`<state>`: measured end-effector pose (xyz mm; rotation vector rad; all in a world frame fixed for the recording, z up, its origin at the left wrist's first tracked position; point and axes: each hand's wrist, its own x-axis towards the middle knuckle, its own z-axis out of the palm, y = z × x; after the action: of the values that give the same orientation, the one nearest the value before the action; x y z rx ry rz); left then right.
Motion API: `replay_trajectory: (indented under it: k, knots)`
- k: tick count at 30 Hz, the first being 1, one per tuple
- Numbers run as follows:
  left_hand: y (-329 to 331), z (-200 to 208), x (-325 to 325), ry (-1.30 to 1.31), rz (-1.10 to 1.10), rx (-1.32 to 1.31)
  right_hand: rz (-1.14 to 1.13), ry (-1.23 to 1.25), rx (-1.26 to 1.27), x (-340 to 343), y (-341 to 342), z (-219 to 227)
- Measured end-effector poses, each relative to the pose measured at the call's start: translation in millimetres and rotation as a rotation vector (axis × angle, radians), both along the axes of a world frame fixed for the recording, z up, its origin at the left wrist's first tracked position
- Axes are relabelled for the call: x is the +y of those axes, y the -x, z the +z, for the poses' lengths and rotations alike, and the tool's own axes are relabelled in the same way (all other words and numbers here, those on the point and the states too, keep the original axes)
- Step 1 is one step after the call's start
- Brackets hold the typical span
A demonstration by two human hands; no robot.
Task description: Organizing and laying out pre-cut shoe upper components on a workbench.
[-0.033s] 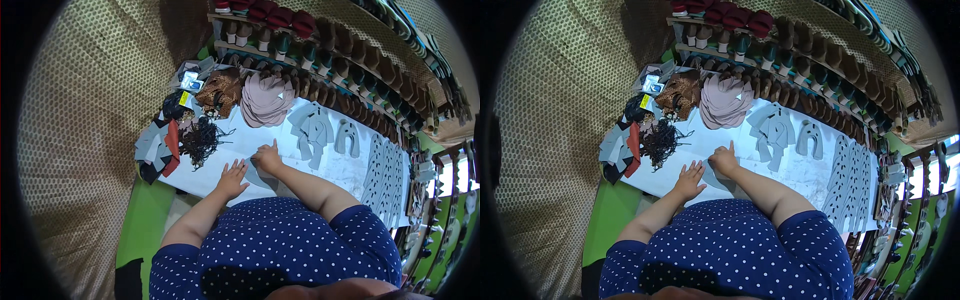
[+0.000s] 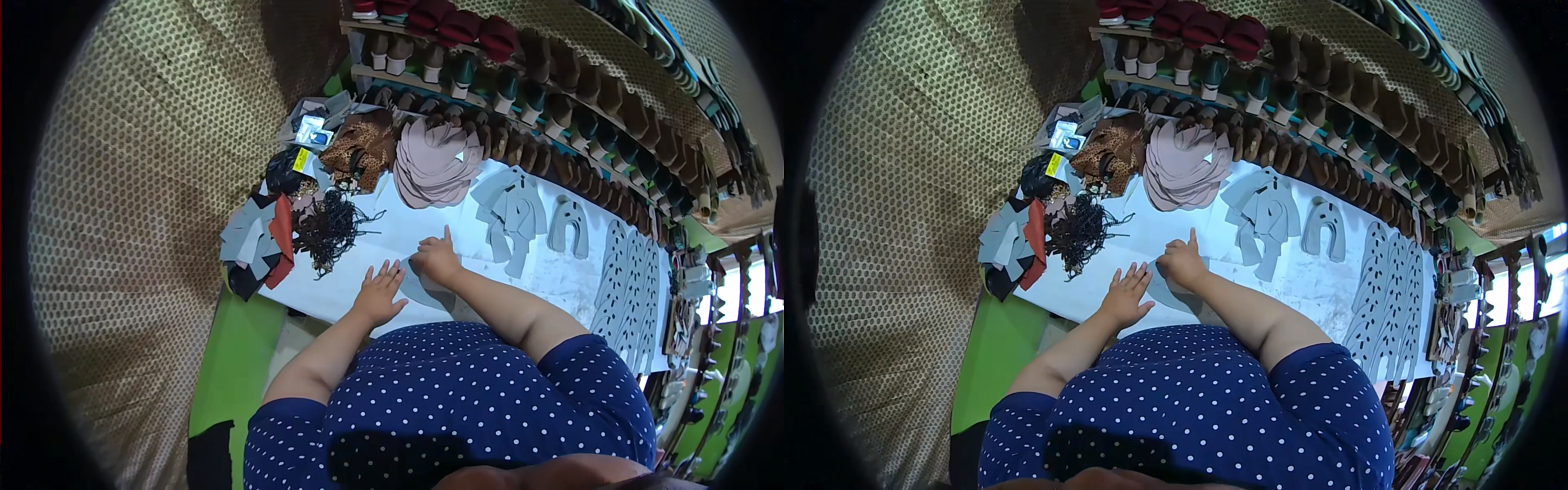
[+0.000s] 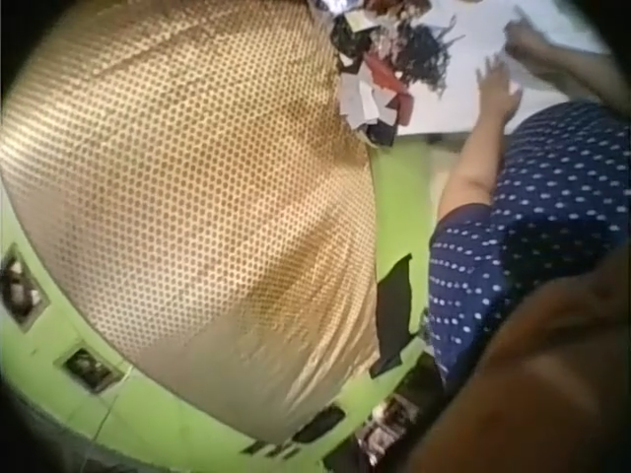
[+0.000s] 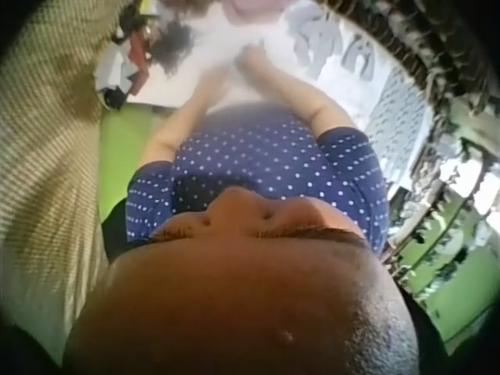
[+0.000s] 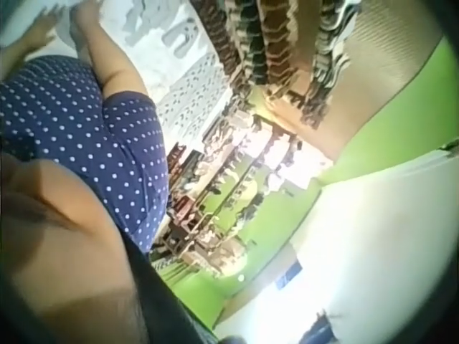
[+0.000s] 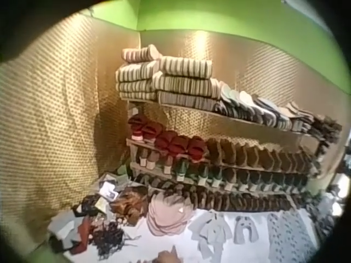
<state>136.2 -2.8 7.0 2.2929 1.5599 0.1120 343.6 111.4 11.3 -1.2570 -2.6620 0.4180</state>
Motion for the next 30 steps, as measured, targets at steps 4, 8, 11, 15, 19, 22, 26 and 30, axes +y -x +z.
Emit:
replay_trajectory:
  k: [4, 8, 11, 15, 19, 22, 26, 30]
  knots:
    - [0, 2, 1, 0.016, 0.005, 0.015, 0.293, -0.256, 0.063, 4, -9, -20]
    - [0, -2, 2, 0.017, 0.004, 0.021, 0.352, -0.273, 0.136, 9, -22, -28]
    - [0, 0, 4, 0.019, 0.005, 0.008, 0.364, -0.283, 0.235, 9, -24, -29]
    - [1, 1, 5, 0.021, 0.005, 0.017, 0.345, -0.296, 0.261, 7, -24, -26]
    - [1, 0, 7, 0.007, 0.002, 0.007, 0.35, -0.303, 0.207, 2, -26, -25]
    - [2, -1, 6, 0.012, 0.006, 0.005, 0.316, -0.239, 0.099, -15, -33, -18]
    - [1, -2, 6, 0.014, 0.046, -0.01, 0.23, -0.119, 0.024, -33, -40, -17]
    - [-1, 1, 5, 0.001, 0.062, -0.017, 0.216, -0.034, 0.041, -30, -42, -14]
